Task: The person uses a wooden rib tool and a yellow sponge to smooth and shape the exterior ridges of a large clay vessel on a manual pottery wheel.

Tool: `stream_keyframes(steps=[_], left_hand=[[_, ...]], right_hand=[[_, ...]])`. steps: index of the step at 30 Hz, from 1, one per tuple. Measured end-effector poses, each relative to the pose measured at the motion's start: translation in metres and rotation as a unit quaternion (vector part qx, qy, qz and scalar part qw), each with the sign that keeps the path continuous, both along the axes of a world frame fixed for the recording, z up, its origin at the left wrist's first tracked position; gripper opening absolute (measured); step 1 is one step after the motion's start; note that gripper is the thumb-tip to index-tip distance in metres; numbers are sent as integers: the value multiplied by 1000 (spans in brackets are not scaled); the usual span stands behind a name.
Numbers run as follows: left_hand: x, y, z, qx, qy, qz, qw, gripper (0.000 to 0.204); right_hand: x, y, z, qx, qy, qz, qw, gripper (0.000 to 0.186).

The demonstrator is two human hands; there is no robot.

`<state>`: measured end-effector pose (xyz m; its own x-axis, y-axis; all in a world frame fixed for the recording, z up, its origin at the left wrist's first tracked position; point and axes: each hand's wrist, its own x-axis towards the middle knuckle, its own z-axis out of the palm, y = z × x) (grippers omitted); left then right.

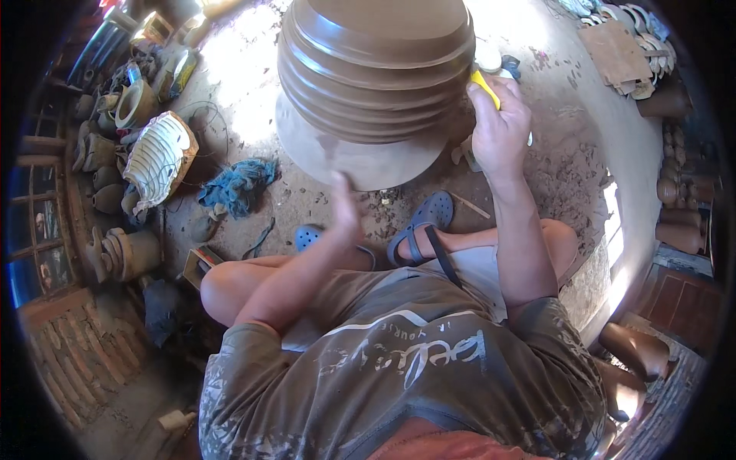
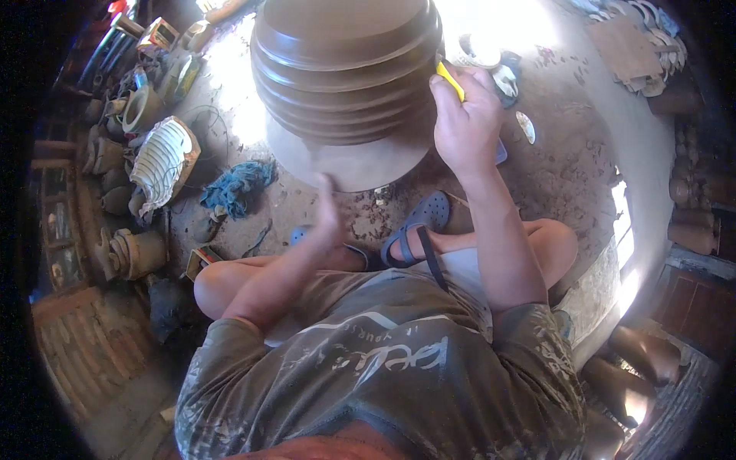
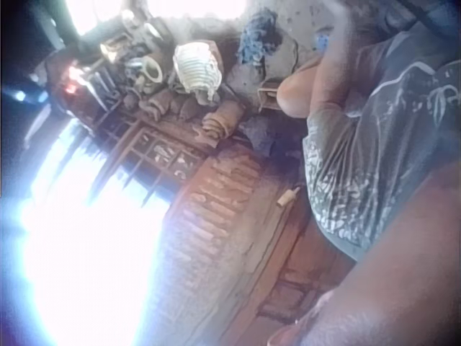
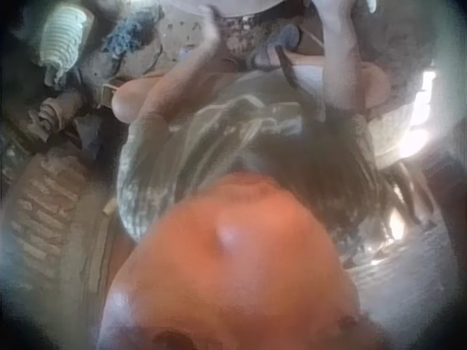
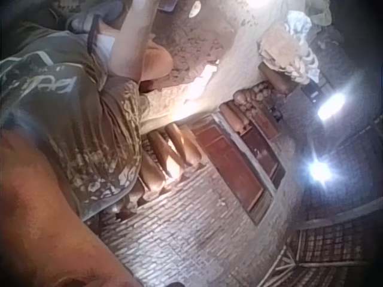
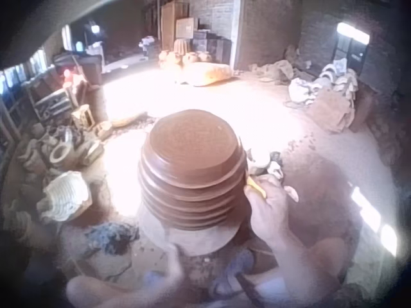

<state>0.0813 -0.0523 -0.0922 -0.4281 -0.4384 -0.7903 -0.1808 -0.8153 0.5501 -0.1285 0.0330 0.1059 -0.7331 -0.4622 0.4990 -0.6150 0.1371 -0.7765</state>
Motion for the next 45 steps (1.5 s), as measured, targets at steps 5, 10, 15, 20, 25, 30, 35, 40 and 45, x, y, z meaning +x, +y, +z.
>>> stream_keyframes(steps=[5,10,15,20,25,30,35,40,45], left_hand=[[-7,-79,-3,-193,30,124,973,92],[14,41,-19,46,104,-266,957,95],[6,-40,5,-75,66,60,993,101],[-6,-57,-32,-159,26,170,972,91],[10,34,-26,17,33,-136,990,98],[9,-65,-26,-141,101,86,981,94],[0,-19,9,-111,-10,74,991,86],[10,-15,1,-47,-21,-18,999,87],[6,-112,-33,-140,-64,101,983,91]], right_hand=[[-5,-6,-4,12,38,2,999,23],[4,-14,0,-7,54,8,998,22],[2,-9,2,0,67,15,998,22],[7,-8,2,-10,53,16,998,22],[4,0,1,21,53,2,998,22],[-1,12,-4,-21,-19,-19,999,24],[-19,5,-24,23,-59,-37,997,28],[-20,-2,-23,7,-30,-18,999,27],[-4,-3,-17,25,-1,2,1000,24]])
